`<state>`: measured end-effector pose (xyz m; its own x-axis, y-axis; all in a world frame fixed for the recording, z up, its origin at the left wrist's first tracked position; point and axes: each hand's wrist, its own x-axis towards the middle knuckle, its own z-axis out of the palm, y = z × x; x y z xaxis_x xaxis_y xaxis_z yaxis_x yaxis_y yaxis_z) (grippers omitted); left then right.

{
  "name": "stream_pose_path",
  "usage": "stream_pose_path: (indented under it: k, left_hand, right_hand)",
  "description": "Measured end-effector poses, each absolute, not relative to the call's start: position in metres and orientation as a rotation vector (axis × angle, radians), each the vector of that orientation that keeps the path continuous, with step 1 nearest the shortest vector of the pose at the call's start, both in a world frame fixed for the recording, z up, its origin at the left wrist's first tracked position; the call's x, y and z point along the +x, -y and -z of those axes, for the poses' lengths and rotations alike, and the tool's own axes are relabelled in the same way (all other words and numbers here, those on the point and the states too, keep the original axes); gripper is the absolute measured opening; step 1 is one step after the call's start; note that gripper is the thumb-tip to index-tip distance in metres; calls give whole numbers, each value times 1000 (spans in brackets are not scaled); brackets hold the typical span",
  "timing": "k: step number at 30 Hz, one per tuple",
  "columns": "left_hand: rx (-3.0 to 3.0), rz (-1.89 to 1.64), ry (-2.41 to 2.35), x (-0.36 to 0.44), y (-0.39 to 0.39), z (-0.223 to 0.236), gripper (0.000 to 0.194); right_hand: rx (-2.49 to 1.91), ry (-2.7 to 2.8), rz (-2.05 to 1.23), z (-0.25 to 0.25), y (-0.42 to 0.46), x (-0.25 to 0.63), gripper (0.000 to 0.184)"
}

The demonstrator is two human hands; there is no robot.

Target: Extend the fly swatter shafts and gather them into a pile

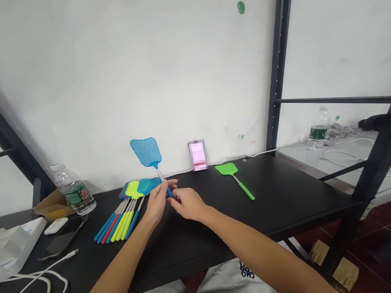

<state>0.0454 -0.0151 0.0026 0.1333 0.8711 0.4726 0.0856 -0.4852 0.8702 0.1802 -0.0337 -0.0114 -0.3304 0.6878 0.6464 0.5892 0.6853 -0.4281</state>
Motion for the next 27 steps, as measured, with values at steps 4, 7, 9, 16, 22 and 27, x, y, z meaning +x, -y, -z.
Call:
stream_pose_path:
  k: [4,7,9,16,22,27]
  left_hand:
    - [2099,-1405,-1101,34,19,-12,47]
    - [2436,-1267,-1553,13,16,-13,42]
    - [2488,-1004,-1940,-7,11,-10,36]
    - [2323,-375,-2440,-54,1,5,33]
    - [2210,-297,-2480,-50,4,2,34]
    - [2315,-247,-2462,-47,9,6,30]
  right_hand:
    - [-1027,1983,76,3,49,210,27]
    - [-1187,1860,284,0,57,261,29]
    - [-1330,1802,403,1,60,305,31]
    - [-2092,1866,284,20,67,435,36]
    - [-2271,1934,122,26,63,456,35]
    - [-2258,1972,111,25,59,453,35]
